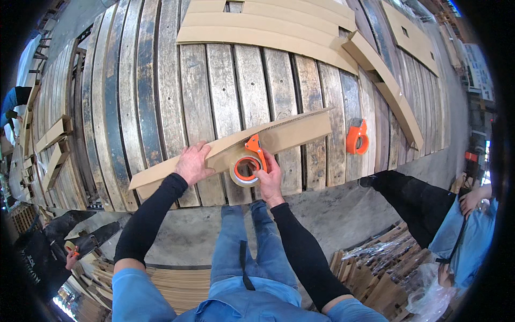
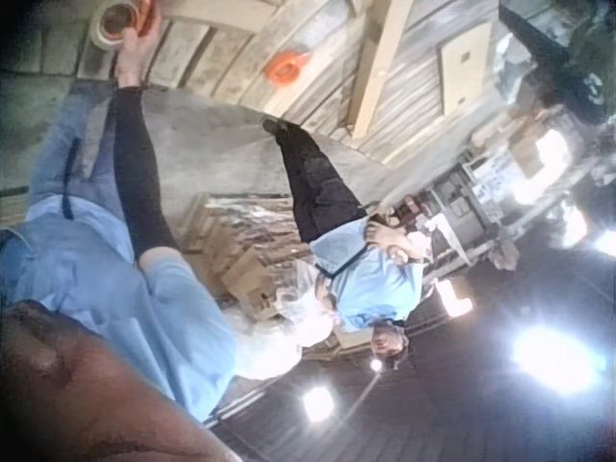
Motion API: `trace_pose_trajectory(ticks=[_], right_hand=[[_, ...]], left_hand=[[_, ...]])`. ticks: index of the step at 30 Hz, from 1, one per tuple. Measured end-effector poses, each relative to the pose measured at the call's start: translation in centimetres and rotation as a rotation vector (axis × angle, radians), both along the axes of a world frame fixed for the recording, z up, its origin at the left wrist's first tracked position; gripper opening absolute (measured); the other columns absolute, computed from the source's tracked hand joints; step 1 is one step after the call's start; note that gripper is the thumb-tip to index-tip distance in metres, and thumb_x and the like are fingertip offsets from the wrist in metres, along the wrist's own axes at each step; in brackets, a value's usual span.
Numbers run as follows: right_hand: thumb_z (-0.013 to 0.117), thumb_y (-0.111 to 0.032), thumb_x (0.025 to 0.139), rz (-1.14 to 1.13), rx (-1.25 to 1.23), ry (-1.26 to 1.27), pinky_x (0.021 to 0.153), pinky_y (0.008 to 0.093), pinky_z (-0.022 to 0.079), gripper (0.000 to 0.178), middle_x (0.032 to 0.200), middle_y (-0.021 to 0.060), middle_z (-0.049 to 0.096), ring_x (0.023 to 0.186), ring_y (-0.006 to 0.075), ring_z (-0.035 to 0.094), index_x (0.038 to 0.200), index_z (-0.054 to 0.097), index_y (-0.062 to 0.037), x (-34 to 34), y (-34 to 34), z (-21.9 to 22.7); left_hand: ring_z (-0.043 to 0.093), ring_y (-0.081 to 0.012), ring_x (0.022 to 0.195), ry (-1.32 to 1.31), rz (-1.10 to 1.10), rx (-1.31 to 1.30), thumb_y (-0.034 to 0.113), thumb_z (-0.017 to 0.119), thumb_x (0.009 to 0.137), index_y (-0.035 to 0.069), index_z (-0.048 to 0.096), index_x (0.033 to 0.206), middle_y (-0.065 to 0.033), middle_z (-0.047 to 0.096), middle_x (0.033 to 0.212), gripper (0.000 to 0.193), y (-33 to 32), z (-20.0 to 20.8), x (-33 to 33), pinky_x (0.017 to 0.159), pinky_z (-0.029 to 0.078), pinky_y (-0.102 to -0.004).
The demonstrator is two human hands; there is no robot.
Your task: The person repeatedly picks up flat cardboard pieces from a wooden pallet, applies clear packing tape using a handheld dispenser, and places the taped pieces back on the pallet. The person also briefly adjusts the tape roll in the dispenser during the process.
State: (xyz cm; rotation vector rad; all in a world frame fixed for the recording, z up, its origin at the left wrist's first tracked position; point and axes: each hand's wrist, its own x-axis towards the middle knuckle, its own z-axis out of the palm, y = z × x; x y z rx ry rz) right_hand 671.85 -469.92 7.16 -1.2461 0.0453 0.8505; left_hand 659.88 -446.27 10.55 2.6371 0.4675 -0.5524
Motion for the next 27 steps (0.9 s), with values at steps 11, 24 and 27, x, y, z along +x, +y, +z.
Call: trace_pose_trajectory(ticks=[11,24,27], right_hand=[[0.057,-0.001,0.075,0.224,-0.157,-0.029,0.112,0.0368,0.042,0.071,0.141,0.0179,0.056,0.131,0.0233,0.054,0.144,0.046,0.0089,-3.4,-15.9,2.1],[0.05,0.006,0.076,0.081,0.155,-0.116,0.109,0.0364,0.046,0.07,0.141,0.0195,0.054,0.128,0.0259,0.057,0.145,0.04,0.0122,10.0,-3.9,2.0],[0.053,0.005,0.075,0.081,0.055,-0.17,0.108,0.0363,0.046,0.07,0.139,0.0188,0.055,0.126,0.0244,0.057,0.144,0.042,0.0114,10.6,-3.9,0.7]], left_hand=[[0.038,-0.041,0.136,-0.075,-0.055,0.093,0.043,0.082,0.071,0.006,0.059,0.117,-0.0212,0.037,0.15,0.063,-4.1,-0.3,-2.8,0.111,0.031,-0.0613],[0.045,-0.0364,0.125,-0.413,0.195,0.324,0.034,0.086,0.063,0.016,0.071,0.083,-0.0165,0.047,0.141,0.032,-14.2,-4.0,2.0,0.1,0.036,-0.0528],[0.044,-0.0361,0.126,-0.429,0.297,0.295,0.028,0.087,0.061,0.016,0.071,0.083,-0.0139,0.047,0.141,0.03,-15.0,-3.9,4.0,0.098,0.036,-0.0516]])
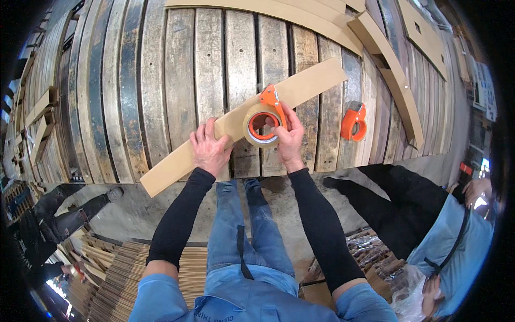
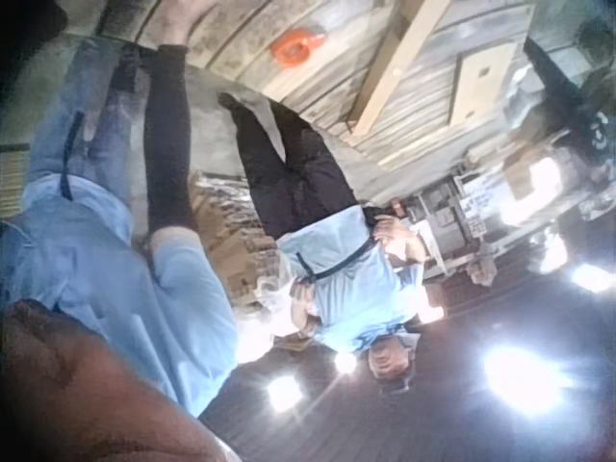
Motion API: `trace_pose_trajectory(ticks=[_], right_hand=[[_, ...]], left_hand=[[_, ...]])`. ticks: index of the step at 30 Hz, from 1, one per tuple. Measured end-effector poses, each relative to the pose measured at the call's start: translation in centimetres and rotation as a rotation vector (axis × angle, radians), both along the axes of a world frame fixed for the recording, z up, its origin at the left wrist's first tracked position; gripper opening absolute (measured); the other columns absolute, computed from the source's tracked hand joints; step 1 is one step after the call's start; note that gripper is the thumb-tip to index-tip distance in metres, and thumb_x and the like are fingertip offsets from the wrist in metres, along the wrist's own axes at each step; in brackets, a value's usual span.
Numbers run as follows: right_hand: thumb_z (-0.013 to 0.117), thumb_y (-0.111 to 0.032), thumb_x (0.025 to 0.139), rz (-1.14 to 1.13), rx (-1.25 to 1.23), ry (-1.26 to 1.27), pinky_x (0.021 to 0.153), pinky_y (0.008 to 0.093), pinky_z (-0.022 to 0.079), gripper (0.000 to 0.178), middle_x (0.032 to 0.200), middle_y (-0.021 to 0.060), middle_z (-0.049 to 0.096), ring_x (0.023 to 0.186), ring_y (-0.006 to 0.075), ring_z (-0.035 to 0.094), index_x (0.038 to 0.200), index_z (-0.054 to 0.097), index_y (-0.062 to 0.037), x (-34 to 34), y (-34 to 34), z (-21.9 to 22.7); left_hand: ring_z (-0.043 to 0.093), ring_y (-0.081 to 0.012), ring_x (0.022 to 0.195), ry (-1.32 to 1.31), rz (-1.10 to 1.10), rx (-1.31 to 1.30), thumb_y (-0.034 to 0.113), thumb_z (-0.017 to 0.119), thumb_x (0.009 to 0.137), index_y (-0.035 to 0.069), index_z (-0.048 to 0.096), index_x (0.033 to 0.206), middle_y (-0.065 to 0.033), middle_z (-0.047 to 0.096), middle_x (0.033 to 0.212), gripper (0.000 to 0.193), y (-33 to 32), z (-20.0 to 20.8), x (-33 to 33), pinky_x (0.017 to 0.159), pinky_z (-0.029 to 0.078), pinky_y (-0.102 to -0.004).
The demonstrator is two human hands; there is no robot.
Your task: The person repeatedly picks up flat cardboard pieces from a wooden pallet, applies clear packing tape using a handheld dispenser, and places the taped pieces back on the pallet. The person also briefly adjusts the tape roll in the dispenser during the process.
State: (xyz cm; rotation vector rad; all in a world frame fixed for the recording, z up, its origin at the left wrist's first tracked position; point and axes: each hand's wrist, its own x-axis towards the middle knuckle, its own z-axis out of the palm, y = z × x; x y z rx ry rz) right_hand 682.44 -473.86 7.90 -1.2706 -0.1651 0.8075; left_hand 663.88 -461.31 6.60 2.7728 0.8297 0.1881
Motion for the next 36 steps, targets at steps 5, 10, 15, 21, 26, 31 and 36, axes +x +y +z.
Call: trace_pose_trajectory(ticks=[5,10,15,21,26,31,36], right_hand=[[0.057,0.006,0.073,0.208,-0.358,-0.538,0.099,0.0371,0.052,0.065,0.134,0.0134,0.059,0.114,0.0241,0.064,0.139,0.053,0.0061,1.0,-0.3,4.2],[0.074,-0.007,0.076,0.259,-0.381,-1.085,0.09,0.0422,0.057,0.044,0.133,0.0208,0.057,0.1,0.0386,0.069,0.12,0.07,-0.0064,0.9,3.6,12.3],[0.071,-0.016,0.077,0.683,-0.73,-1.385,0.07,0.0381,0.058,0.025,0.114,0.018,0.063,0.081,0.031,0.072,0.099,0.074,-0.0055,-0.3,7.3,8.8],[0.068,-0.01,0.074,0.84,-0.769,-1.385,0.062,0.0451,0.059,0.024,0.105,0.0228,0.061,0.072,0.0388,0.071,0.095,0.069,0.0015,-0.9,7.5,8.5],[0.073,-0.011,0.075,0.881,-0.838,-1.246,0.066,0.047,0.059,0.036,0.118,0.0225,0.058,0.073,0.0398,0.071,0.108,0.068,0.0001,-2.1,0.9,10.0],[0.075,-0.008,0.073,0.801,-0.866,-1.192,0.073,0.0466,0.059,0.049,0.132,0.0216,0.053,0.083,0.0399,0.07,0.121,0.067,-0.0035,-2.9,-3.5,8.2],[0.076,-0.008,0.072,0.729,-0.777,-1.19,0.078,0.0476,0.058,0.052,0.138,0.0204,0.05,0.089,0.0399,0.069,0.123,0.067,-0.0046,-3.2,-4.7,6.3]], left_hand=[[0.042,-0.0358,0.127,0.041,0.011,-0.069,0.028,0.086,0.061,0.017,0.071,0.085,-0.0123,0.044,0.144,0.03,0.0,-0.1,0.7,0.099,0.035,-0.0517],[0.04,-0.0358,0.129,-0.04,0.043,-0.053,0.029,0.086,0.062,0.017,0.072,0.085,-0.0128,0.043,0.145,0.03,-0.5,-0.7,-0.3,0.102,0.033,-0.0522],[0.039,-0.0356,0.13,-0.069,0.036,-0.044,0.029,0.084,0.064,0.018,0.073,0.089,-0.0132,0.041,0.146,0.029,-1.0,-1.0,0.4,0.102,0.033,-0.0528],[0.041,-0.0347,0.128,-0.076,0.061,-0.068,0.027,0.083,0.063,0.018,0.072,0.089,-0.0122,0.044,0.143,0.029,-1.1,-1.0,0.4,0.1,0.034,-0.0526],[0.044,-0.0335,0.123,-0.072,0.093,-0.042,0.023,0.084,0.06,0.018,0.07,0.084,-0.0117,0.046,0.139,0.028,-1.1,-0.8,0.3,0.099,0.035,-0.0515],[0.039,-0.0365,0.133,-0.11,0.072,-0.054,0.018,0.08,0.062,0.015,0.069,0.086,-0.0157,0.04,0.149,0.028,-1.2,-0.2,1.8,0.104,0.033,-0.0549],[0.037,-0.0415,0.139,0.048,-0.324,-0.05,0.01,0.073,0.066,0.012,0.065,0.111,-0.0227,0.035,0.153,0.045,0.8,0.0,5.0,0.111,0.032,-0.056]])
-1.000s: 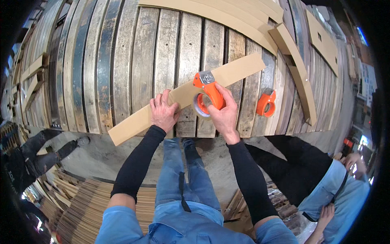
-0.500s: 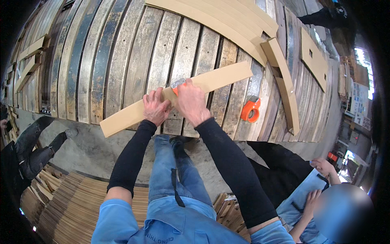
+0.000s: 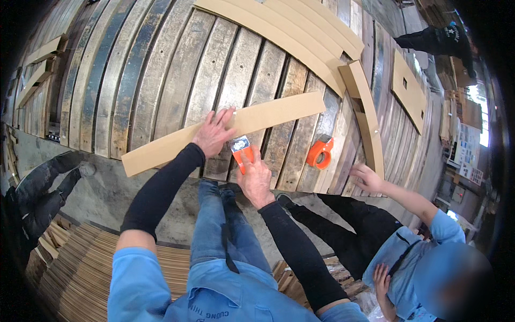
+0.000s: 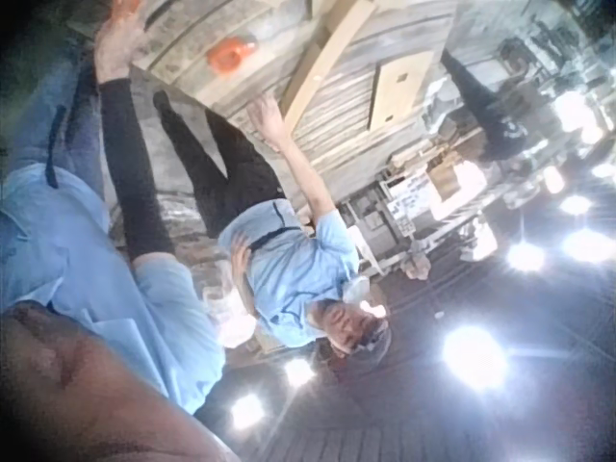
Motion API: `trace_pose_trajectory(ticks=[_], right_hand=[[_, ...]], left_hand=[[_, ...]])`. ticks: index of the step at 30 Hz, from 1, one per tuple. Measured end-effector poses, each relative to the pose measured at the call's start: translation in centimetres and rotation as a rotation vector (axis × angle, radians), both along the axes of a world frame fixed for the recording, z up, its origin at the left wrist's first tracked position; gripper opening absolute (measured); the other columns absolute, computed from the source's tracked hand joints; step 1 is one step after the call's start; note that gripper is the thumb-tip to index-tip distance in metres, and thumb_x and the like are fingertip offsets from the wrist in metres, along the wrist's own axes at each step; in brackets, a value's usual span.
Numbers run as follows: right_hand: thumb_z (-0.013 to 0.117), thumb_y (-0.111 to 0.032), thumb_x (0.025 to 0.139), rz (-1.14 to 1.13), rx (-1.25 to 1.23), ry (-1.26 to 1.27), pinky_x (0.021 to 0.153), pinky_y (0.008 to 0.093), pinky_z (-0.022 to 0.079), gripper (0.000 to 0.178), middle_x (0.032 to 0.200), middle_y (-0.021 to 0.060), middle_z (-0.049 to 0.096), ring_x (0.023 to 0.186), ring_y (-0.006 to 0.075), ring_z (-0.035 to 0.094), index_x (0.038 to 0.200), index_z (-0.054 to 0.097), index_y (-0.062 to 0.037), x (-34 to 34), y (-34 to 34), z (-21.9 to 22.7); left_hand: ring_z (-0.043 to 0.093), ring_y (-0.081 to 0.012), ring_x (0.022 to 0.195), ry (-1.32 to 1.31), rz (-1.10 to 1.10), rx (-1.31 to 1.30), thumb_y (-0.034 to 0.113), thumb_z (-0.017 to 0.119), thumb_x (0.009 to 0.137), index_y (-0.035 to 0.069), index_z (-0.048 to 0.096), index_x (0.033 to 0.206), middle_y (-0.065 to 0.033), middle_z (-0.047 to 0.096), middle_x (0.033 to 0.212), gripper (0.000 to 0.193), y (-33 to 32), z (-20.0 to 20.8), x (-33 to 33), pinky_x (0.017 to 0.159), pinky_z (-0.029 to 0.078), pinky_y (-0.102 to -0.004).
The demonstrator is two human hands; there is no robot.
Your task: The person repeatedly picks up flat cardboard pieces from a wooden pallet, applies clear packing tape using a handheld dispenser, and places the taped pieces back on the pallet. The person also briefly adjusts the tape roll in the dispenser during the process.
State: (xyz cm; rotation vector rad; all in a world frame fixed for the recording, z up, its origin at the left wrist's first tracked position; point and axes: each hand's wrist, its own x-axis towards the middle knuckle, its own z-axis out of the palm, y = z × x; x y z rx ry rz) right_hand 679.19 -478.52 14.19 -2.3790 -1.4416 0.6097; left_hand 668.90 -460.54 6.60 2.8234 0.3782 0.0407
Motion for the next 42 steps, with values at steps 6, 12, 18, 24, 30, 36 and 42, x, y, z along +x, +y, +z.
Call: trace_pose_trajectory(ticks=[6,12,18,24,30,36,42], right_hand=[[0.074,-0.008,0.072,-0.004,0.073,-0.002,0.076,0.0468,0.058,0.053,0.137,0.017,0.053,0.089,0.0374,0.068,0.124,0.066,-0.0063,1.4,-0.2,0.4],[0.073,-0.009,0.074,0.103,0.117,-0.02,0.069,0.0431,0.059,0.044,0.135,0.0155,0.053,0.085,0.0339,0.068,0.118,0.068,-0.0065,3.2,1.3,0.8],[0.074,-0.009,0.072,0.123,0.085,-0.044,0.065,0.0438,0.06,0.041,0.134,0.0182,0.053,0.079,0.0356,0.07,0.113,0.068,-0.0039,3.6,3.2,0.7],[0.074,-0.009,0.072,0.181,0.106,-0.025,0.068,0.0436,0.06,0.04,0.135,0.0179,0.052,0.08,0.0352,0.07,0.112,0.068,-0.0051,4.3,3.1,-0.1],[0.075,-0.007,0.071,0.185,0.075,0.034,0.074,0.044,0.059,0.05,0.138,0.0173,0.051,0.087,0.0354,0.068,0.12,0.066,-0.0059,5.5,-3.1,1.6],[0.075,-0.008,0.071,0.224,0.159,-0.019,0.07,0.0423,0.06,0.045,0.137,0.0182,0.051,0.082,0.0324,0.068,0.116,0.068,-0.0058,7.3,-2.1,0.3],[0.073,-0.007,0.073,0.178,0.114,0.017,0.075,0.0461,0.058,0.046,0.138,0.0184,0.051,0.089,0.0371,0.068,0.118,0.067,-0.0053,7.8,-1.3,0.2]], left_hand=[[0.046,-0.0413,0.133,0.176,0.161,-0.465,0.017,0.078,0.068,0.001,0.056,0.124,-0.0268,0.046,0.142,0.062,2.0,1.3,2.7,0.11,0.042,-0.0452],[0.052,-0.041,0.127,-0.004,0.332,-0.843,0.011,0.082,0.072,-0.004,0.045,0.145,-0.0276,0.046,0.147,0.083,0.6,-1.2,-0.4,0.109,0.044,-0.0436],[0.051,-0.0366,0.125,-0.113,0.454,-0.068,0.022,0.082,0.072,0.006,0.062,0.121,-0.0167,0.046,0.146,0.056,-7.1,-1.1,-1.4,0.104,0.041,-0.0485],[0.047,-0.0341,0.126,-0.069,0.53,0.005,0.025,0.082,0.07,0.012,0.064,0.118,-0.0121,0.044,0.145,0.054,-7.1,-1.4,-0.4,0.102,0.04,-0.049],[0.056,-0.0381,0.12,0.02,0.509,-0.23,0.026,0.085,0.069,0.004,0.068,0.107,-0.0157,0.051,0.143,0.047,-5.4,0.7,-0.4,0.099,0.047,-0.0491],[0.058,-0.036,0.124,0.0,0.516,-0.851,0.028,0.08,0.079,0.0,0.07,0.111,-0.0178,0.054,0.144,0.043,-4.3,-2.2,-0.1,0.105,0.047,-0.0452],[0.05,-0.0324,0.127,-0.053,0.483,-0.072,0.028,0.082,0.073,0.009,0.06,0.128,-0.0118,0.049,0.145,0.062,-10.2,-0.7,1.8,0.104,0.04,-0.0486]])
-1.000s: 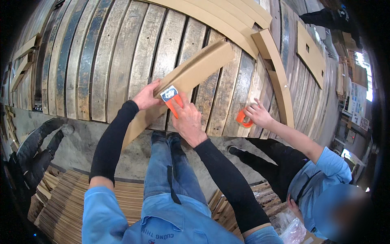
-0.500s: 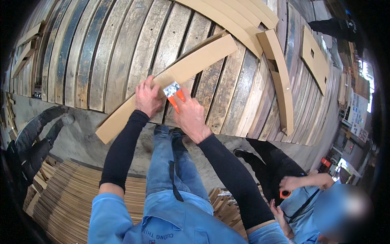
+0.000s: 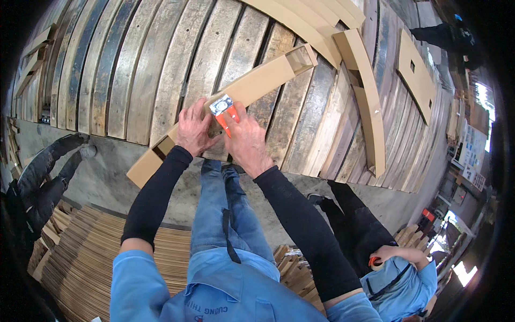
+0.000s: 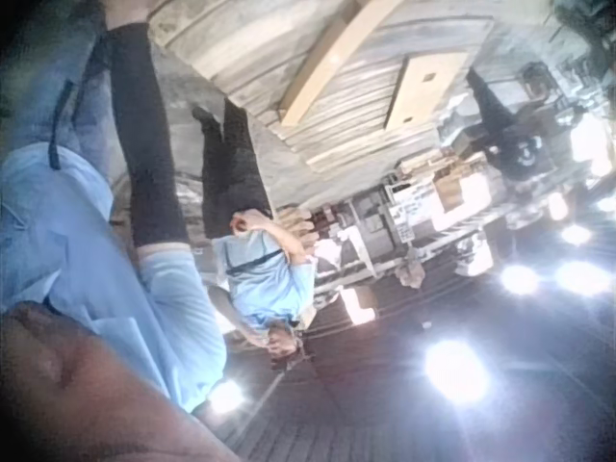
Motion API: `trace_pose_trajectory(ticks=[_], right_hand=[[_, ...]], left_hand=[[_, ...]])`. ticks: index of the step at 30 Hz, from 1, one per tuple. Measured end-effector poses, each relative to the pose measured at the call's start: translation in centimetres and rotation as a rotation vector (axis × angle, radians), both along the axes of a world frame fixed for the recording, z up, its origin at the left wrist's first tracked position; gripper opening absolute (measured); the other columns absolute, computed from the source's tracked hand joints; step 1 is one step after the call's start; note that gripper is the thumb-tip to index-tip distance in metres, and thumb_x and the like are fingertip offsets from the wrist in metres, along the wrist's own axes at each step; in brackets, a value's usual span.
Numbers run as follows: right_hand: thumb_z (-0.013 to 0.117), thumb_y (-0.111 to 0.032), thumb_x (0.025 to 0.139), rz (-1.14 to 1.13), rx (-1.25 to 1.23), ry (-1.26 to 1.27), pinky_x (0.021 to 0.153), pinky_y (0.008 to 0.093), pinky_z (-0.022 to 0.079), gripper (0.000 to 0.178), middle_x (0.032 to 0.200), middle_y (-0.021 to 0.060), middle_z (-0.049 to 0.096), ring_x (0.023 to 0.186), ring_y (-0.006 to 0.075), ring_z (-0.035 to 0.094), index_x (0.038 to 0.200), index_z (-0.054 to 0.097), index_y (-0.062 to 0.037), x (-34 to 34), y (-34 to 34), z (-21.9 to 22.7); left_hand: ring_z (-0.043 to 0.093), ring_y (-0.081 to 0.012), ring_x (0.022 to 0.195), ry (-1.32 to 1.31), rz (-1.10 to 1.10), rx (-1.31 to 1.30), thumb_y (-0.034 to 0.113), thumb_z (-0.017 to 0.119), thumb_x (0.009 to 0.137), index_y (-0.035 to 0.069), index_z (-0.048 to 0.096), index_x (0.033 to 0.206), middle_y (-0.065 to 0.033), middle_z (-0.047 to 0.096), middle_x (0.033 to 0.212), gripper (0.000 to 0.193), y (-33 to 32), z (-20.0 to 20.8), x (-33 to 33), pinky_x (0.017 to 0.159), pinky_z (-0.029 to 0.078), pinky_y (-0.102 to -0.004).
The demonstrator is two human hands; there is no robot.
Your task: The person repeatedly picks up flat cardboard pieces from a wooden pallet, applies clear packing tape using a handheld dispenser, and places the taped pieces back on the pallet. The person also briefly adjusts the tape roll in the dispenser during the process.
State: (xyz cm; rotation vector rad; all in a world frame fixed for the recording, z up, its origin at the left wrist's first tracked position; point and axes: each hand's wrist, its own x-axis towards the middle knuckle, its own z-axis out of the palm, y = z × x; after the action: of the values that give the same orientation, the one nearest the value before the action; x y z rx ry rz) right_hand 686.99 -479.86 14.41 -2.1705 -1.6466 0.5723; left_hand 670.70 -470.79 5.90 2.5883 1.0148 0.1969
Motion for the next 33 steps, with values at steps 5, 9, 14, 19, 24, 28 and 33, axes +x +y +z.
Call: trace_pose_trajectory(ticks=[5,9,14,19,24,28,33], right_hand=[[0.074,-0.007,0.074,-0.025,-0.019,0.058,0.078,0.0456,0.058,0.047,0.14,0.0169,0.049,0.091,0.037,0.068,0.12,0.066,-0.0057,0.1,-2.2,0.4],[0.076,-0.007,0.072,-0.041,-0.13,0.062,0.078,0.0455,0.059,0.05,0.14,0.0153,0.049,0.093,0.0364,0.069,0.121,0.066,-0.0068,0.1,-7.5,0.0],[0.075,-0.008,0.073,-0.052,-0.158,0.021,0.076,0.0466,0.059,0.047,0.134,0.0168,0.05,0.091,0.0363,0.07,0.119,0.066,-0.0056,-0.1,-8.2,-2.0],[0.07,-0.011,0.075,0.003,-0.155,-0.129,0.066,0.0446,0.059,0.04,0.127,0.0189,0.053,0.078,0.0369,0.07,0.114,0.066,-0.0058,-1.1,-3.4,-4.0],[0.069,-0.014,0.076,0.105,-0.178,-0.107,0.063,0.0476,0.057,0.012,0.098,0.0186,0.062,0.07,0.0365,0.07,0.084,0.07,-0.0047,0.3,-1.4,-3.2],[0.069,-0.016,0.079,0.033,-0.06,0.09,0.073,0.0466,0.057,0.022,0.111,0.0168,0.064,0.082,0.0389,0.069,0.1,0.072,-0.0098,2.2,-4.3,0.0],[0.077,-0.014,0.076,-0.202,-0.197,0.586,0.099,0.0365,0.049,0.044,0.12,0.0192,0.065,0.113,0.0309,0.063,0.117,0.071,0.0006,8.7,-15.5,2.9]], left_hand=[[0.049,-0.0313,0.125,0.194,0.029,0.061,0.03,0.086,0.063,0.012,0.058,0.125,-0.009,0.047,0.145,0.07,-0.9,-0.1,0.6,0.094,0.042,-0.045],[0.05,-0.0333,0.12,0.116,0.015,0.102,0.031,0.083,0.067,0.012,0.059,0.113,-0.0113,0.047,0.143,0.055,-0.7,0.1,0.5,0.092,0.042,-0.0464],[0.041,-0.0364,0.131,0.072,-0.002,0.105,0.048,0.078,0.074,0.006,0.06,0.112,-0.0177,0.042,0.147,0.059,-0.8,1.1,1.5,0.104,0.034,-0.0556],[0.044,-0.0375,0.127,0.141,0.075,0.178,0.055,0.075,0.077,0.01,0.062,0.113,-0.0205,0.044,0.144,0.059,-1.1,-0.5,5.4,0.1,0.034,-0.0587],[0.052,-0.0376,0.118,0.272,0.153,0.174,0.04,0.072,0.078,0.019,0.064,0.115,-0.0194,0.051,0.137,0.044,-0.6,-1.2,7.4,0.094,0.038,-0.0563],[0.05,-0.0357,0.122,0.25,0.182,-0.002,0.028,0.075,0.07,0.016,0.061,0.125,-0.0195,0.049,0.137,0.058,-0.5,0.2,6.1,0.094,0.039,-0.0548],[0.056,-0.0352,0.12,-0.071,0.407,-0.504,0.04,0.085,0.069,0.006,0.06,0.128,-0.0217,0.059,0.125,0.072,-0.1,6.6,1.7,0.102,0.046,-0.0475]])
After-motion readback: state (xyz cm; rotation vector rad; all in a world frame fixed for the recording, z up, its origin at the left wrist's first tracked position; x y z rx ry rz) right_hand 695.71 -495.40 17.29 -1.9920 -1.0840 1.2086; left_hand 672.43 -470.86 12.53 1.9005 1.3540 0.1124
